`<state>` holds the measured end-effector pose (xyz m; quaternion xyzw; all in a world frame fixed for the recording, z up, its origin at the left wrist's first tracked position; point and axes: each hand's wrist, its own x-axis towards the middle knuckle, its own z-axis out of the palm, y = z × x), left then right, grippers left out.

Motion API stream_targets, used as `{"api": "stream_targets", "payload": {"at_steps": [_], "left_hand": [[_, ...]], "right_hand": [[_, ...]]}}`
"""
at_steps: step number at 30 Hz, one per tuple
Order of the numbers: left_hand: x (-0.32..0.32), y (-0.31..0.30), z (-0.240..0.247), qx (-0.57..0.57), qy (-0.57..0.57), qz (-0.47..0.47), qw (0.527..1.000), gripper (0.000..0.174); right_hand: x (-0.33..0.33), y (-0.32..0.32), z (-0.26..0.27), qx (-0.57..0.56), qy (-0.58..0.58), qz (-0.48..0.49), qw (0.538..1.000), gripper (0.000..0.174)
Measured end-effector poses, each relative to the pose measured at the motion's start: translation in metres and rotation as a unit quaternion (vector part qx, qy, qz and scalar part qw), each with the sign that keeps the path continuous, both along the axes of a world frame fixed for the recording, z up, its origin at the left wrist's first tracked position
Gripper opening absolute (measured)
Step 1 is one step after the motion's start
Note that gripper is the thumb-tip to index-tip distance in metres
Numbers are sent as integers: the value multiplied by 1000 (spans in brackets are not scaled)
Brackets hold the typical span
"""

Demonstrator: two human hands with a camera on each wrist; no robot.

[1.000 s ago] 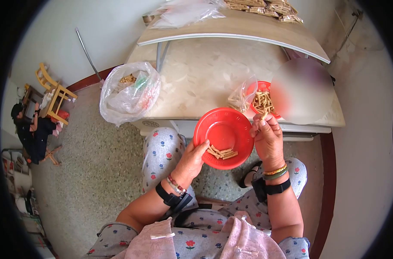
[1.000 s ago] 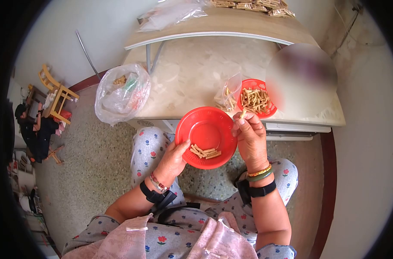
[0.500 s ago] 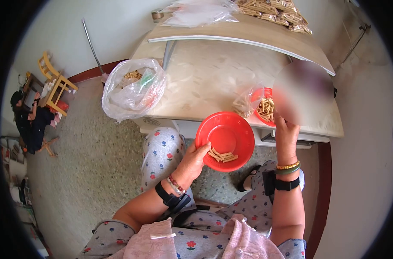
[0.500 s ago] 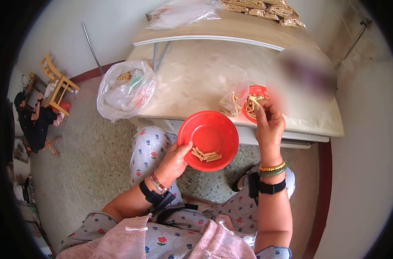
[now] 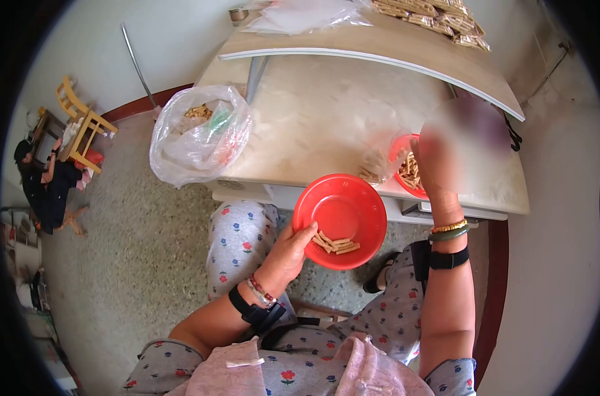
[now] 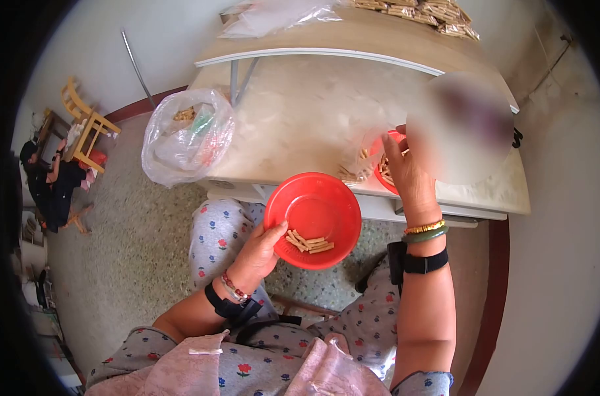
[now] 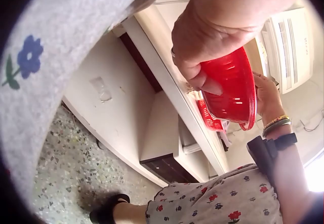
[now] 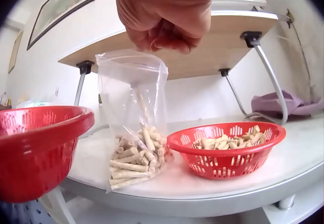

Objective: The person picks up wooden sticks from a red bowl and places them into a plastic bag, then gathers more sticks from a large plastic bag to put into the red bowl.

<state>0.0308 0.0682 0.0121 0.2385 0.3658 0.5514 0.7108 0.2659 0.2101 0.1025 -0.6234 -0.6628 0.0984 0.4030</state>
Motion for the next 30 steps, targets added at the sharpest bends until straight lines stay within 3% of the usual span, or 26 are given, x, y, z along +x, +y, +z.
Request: {"api": "stream_targets", "payload": {"at_steps": [4,8,10,13,19,26,29,30], "left_hand": [[1,2,-3,-5,13,-2,1000,38],[1,2,0,-12,22,-1,1000,39],[1,2,0,-13,21,-4,1000,39],[1,1,-1,-16,22,-8,1000,38],[2,1,3,-20,16,-2,1000,37],[0,1,1,-13,13,3,1000,38],[0,0,1,-14,22,10,1000,38],[0,0,1,-13,22,10,1000,38]], "right_hand": [[3,11,-16,-104,-51,11,993,48],[7,24,-30,-154,-35,86,984,43],[-1,27,-32,-169,191,159,954,36],[-20,24,-22,-172,278,164,931,31],[-23,25,-10,-90,235,159,955,31],[-8,29,-19,-91,194,96,972,32],[-5,20,-21,-40,111,67,991,33],[-9,11,-12,26,57,51,997,32]]}}
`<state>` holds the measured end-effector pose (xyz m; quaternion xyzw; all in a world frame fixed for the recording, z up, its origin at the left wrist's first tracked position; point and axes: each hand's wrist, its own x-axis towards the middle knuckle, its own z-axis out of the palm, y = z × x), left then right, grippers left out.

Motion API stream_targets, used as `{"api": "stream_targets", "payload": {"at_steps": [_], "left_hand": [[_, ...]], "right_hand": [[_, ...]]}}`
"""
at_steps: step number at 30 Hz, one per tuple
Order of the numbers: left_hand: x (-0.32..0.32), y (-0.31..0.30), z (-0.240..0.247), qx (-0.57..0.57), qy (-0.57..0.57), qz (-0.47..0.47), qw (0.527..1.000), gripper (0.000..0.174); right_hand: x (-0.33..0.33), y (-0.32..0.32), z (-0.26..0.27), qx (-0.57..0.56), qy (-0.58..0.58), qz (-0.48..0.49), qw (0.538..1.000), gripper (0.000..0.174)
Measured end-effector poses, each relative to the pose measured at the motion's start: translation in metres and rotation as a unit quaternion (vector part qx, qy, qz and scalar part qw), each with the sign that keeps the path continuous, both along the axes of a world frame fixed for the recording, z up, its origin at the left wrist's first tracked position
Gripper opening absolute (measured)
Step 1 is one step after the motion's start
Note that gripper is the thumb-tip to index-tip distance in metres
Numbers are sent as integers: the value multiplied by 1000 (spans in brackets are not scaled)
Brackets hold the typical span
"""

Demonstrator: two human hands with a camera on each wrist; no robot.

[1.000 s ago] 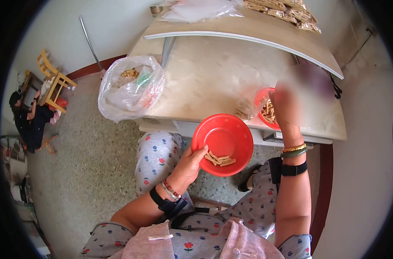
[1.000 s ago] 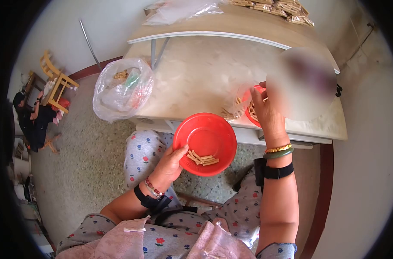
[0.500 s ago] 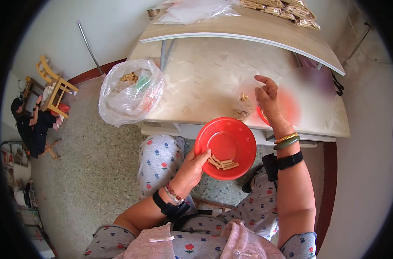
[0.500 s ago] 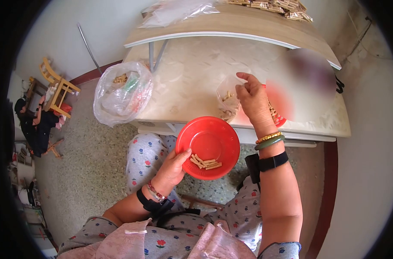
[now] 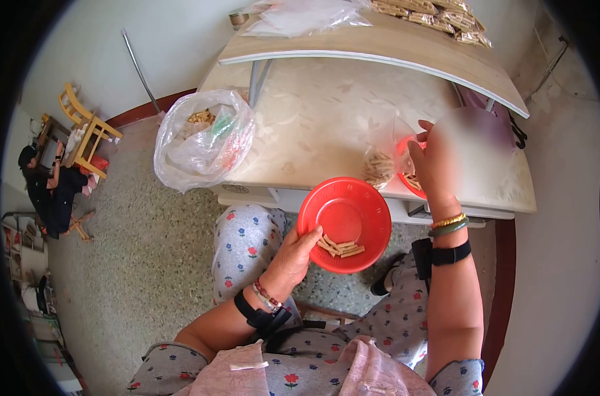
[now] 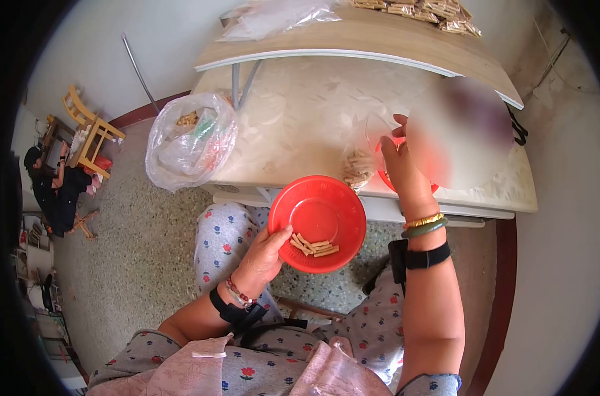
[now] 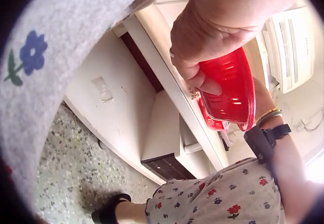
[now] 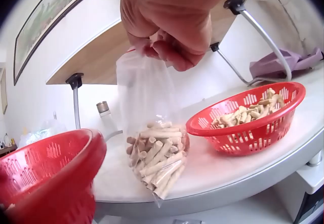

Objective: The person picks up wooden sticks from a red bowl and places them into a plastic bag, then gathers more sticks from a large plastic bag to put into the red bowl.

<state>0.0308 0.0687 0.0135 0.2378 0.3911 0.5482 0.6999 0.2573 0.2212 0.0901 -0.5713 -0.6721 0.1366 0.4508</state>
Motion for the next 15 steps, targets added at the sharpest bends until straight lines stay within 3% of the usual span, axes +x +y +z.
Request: {"api": "stream_targets", "payload": {"at_steps": [2,5,10,15], "left_hand": [[0,0,0,7,0,2,1000,38],[0,0,0,10,2,7,1000,38],[-1,0,-2,13,3,1,1000,37],[-3,-1,-8,29,21,6,999,37]], "right_hand": [[-7,-17,12,70,-50,-19,996,31],[-17,-40,14,133,-121,65,982,27],[-34,-65,3,-11,-305,39,952,33],[-29,-61,-9,-4,-321,51,946,23]]}}
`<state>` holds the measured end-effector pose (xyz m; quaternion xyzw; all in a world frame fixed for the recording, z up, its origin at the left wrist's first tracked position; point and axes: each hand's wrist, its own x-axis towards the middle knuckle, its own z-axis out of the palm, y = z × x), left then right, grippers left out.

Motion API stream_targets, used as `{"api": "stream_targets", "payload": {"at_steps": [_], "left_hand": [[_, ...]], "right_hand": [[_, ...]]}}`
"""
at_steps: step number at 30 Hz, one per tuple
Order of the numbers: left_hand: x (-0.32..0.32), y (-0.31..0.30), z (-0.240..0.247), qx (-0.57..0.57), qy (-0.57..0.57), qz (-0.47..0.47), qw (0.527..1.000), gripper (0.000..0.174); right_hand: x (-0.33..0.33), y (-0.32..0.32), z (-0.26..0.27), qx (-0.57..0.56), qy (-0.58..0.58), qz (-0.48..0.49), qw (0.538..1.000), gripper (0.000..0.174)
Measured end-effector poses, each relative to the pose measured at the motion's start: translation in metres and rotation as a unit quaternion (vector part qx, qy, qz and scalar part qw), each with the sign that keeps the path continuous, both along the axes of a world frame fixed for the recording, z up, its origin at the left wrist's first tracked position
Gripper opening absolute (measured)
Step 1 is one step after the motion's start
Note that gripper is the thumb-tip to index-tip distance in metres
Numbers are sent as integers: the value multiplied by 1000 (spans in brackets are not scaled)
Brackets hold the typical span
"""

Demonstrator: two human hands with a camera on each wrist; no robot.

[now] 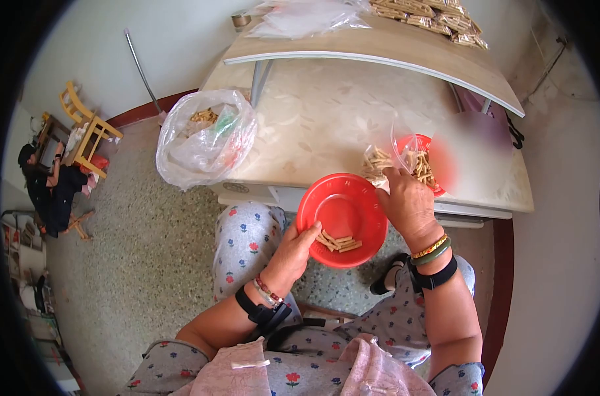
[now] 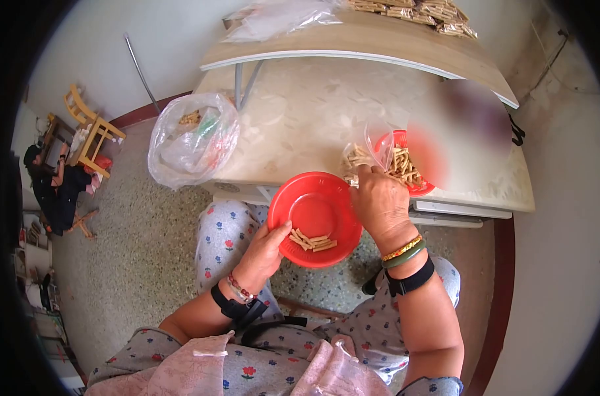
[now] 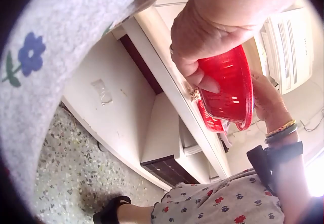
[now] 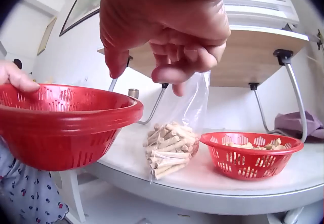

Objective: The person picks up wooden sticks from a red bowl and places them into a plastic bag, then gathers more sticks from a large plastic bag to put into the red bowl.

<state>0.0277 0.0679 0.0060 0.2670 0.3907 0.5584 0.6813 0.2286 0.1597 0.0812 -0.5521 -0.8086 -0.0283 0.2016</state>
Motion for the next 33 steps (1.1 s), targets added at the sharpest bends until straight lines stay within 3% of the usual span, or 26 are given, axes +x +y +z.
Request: {"api": "stream_targets", "payload": {"at_steps": [2,6,8,10,14,16,18,20,22,23,26,27,30,33], "left_hand": [[0,1,-3,0,-8,2,1000,38],[-1,2,2,0,-7,6,1000,38],[-1,2,0,3,-6,10,1000,38],[0,2,4,5,-6,10,1000,38],[-1,2,-2,11,-3,5,1000,36],[-1,1,-2,11,-5,7,1000,35],[0,2,0,13,-6,3,1000,34],[1,-1,3,9,-8,9,1000,34],[1,0,2,9,-7,8,1000,34],[0,-1,1,7,-5,10,1000,34],[-1,-2,1,16,4,11,1000,34],[-1,-2,2,13,5,11,1000,34],[0,-1,2,17,-5,11,1000,34],[0,-1,1,12,-18,1,1000,34]], "right_hand": [[3,0,-2,16,10,18,1000,19],[9,-1,12,53,135,25,989,9],[26,9,10,115,241,-22,964,15],[39,10,18,92,309,-100,941,21],[35,3,28,49,297,-81,950,25],[28,11,17,105,221,6,970,34],[19,14,14,113,144,32,983,39],[18,24,3,101,121,21,987,42],[18,33,-5,-4,20,-51,998,46],[19,36,-11,15,2,-50,999,27],[25,48,-15,-22,-72,-75,994,15],[24,51,-14,28,-40,-86,995,25],[22,58,-1,112,46,-63,991,23],[18,54,15,74,55,-77,993,22]]}}
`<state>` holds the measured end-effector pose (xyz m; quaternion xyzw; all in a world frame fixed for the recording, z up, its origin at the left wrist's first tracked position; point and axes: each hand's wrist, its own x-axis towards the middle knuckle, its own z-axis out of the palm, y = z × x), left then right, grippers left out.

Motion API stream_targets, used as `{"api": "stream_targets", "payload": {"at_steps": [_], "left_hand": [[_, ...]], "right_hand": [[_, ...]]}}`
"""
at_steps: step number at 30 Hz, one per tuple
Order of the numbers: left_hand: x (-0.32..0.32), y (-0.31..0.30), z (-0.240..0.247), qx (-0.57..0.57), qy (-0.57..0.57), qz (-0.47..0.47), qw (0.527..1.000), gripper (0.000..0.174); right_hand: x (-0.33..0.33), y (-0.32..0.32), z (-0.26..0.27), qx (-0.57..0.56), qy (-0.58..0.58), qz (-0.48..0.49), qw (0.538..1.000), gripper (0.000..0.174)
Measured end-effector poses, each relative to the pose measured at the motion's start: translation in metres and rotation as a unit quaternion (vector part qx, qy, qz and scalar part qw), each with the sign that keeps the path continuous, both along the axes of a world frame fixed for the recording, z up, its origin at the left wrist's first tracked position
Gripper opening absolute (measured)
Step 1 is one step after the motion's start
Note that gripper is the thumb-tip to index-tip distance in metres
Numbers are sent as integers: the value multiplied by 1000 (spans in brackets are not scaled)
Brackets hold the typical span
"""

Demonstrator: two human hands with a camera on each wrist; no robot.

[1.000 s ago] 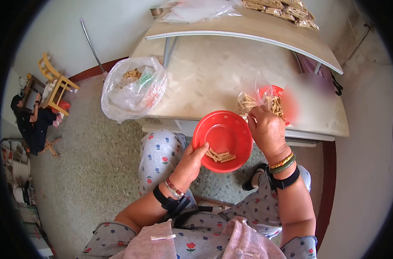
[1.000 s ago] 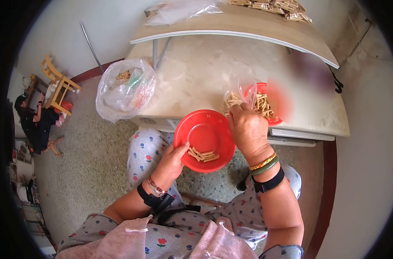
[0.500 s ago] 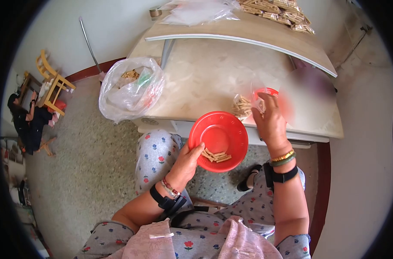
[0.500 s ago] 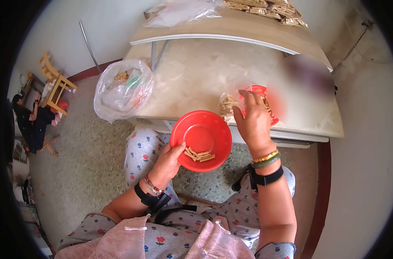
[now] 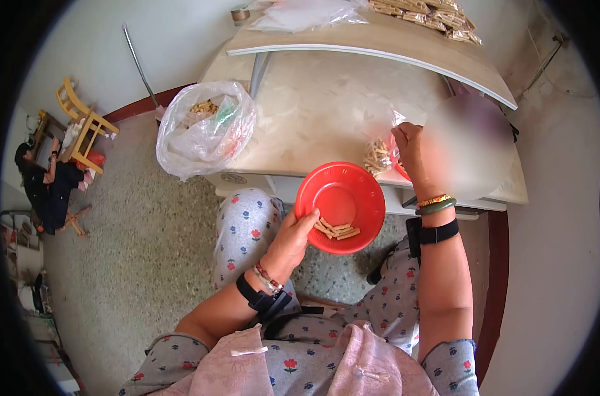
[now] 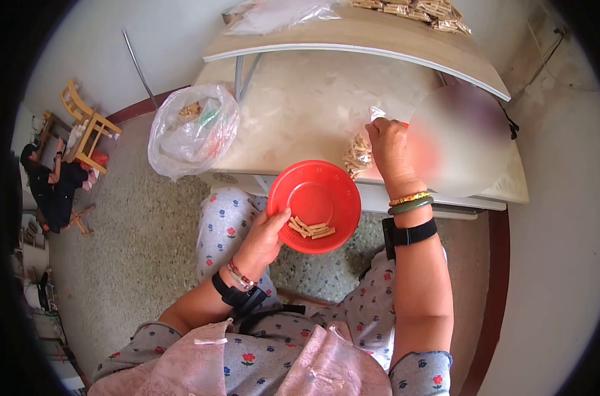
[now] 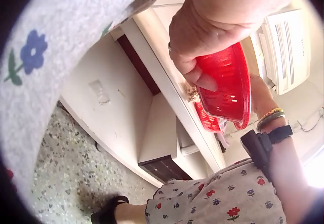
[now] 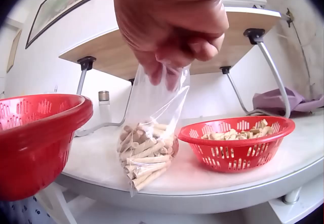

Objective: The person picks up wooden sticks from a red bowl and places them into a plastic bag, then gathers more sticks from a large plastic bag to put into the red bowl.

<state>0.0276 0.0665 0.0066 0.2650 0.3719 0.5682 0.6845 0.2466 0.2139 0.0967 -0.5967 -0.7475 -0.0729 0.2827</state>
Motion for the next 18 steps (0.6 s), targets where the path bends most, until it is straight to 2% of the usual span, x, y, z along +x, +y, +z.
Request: {"api": "stream_targets", "payload": {"at_steps": [2,4,5,7,10,14,16,17,18], "left_hand": [[1,0,5,-8,1,10,1000,34],[0,1,3,-1,2,8,1000,35],[0,1,2,3,2,4,1000,36],[1,2,1,0,1,1,1000,36],[0,2,-1,0,2,-8,1000,37],[1,2,-1,-3,3,-4,1000,38],[0,2,-4,-7,4,-8,1000,38],[1,3,-6,-9,4,-11,1000,39],[0,3,-6,-9,4,-12,1000,39]], "right_hand": [[-2,2,5,-13,-1,-5,1000,22],[-4,3,8,-74,68,-5,995,21],[-3,7,4,-72,67,-4,995,21],[-3,15,-5,20,146,78,986,16],[-10,16,-5,58,167,124,976,10],[-16,12,2,100,185,147,966,6],[-12,12,-1,140,117,160,970,5],[-11,10,-5,140,116,159,970,5],[-10,5,-10,89,110,182,973,5]]}}
